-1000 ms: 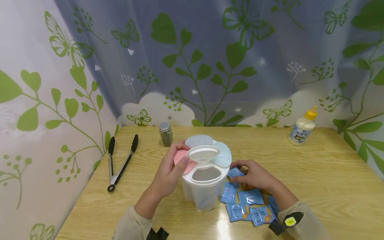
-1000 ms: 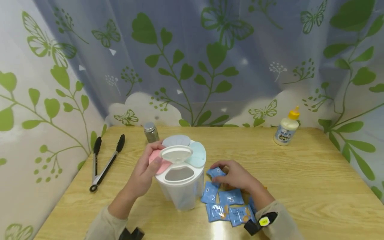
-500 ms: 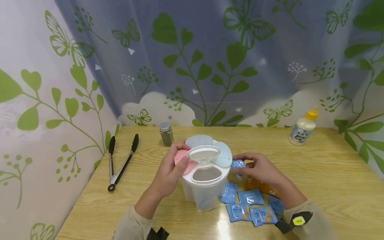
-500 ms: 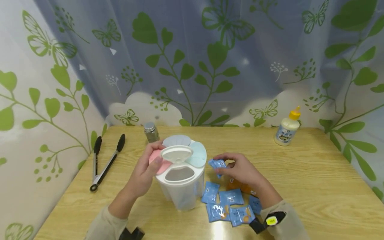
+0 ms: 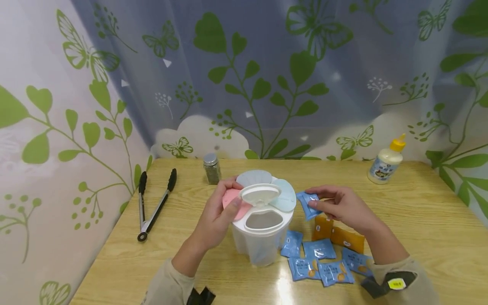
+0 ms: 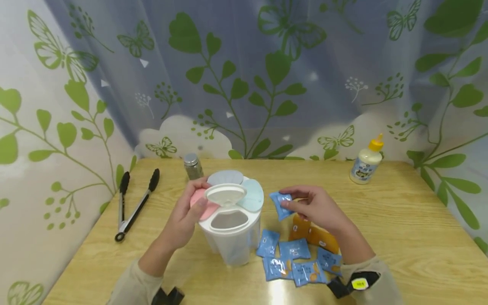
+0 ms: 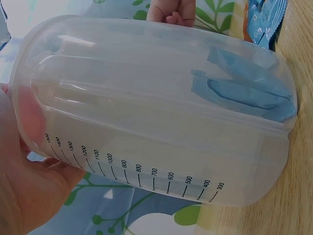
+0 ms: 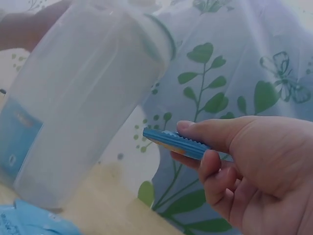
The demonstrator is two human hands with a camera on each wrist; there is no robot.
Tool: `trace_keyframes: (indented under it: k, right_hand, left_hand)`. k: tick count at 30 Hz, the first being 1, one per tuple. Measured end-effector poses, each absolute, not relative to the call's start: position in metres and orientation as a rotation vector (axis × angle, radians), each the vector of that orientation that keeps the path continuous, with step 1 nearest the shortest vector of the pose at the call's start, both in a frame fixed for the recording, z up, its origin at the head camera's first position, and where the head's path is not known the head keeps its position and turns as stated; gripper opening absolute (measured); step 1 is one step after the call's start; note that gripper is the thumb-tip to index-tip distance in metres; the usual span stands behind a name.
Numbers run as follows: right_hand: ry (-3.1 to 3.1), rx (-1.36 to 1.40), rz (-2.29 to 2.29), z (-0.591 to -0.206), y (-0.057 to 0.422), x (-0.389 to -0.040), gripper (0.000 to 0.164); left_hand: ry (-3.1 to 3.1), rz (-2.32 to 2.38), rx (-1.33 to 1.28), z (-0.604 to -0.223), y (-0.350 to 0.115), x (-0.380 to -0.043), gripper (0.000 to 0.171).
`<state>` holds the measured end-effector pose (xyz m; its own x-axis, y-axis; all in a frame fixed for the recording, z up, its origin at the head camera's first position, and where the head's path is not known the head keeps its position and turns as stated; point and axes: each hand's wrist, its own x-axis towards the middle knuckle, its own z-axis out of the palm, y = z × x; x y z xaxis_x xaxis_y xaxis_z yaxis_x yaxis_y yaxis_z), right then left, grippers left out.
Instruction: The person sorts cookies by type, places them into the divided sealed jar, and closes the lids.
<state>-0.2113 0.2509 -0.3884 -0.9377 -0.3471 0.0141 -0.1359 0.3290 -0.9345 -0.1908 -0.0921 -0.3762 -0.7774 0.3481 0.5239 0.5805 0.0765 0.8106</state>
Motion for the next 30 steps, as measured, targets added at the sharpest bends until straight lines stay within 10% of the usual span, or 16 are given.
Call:
trace_keyframes:
  k: [30]
  right_hand:
    - [1.891, -0.882, -2.168, -0.32, 0.201, -0.174, 0.029]
  left_hand:
    - [-2.123, -1.79, -0.948, -0.378, -0.093, -0.192, 0.024]
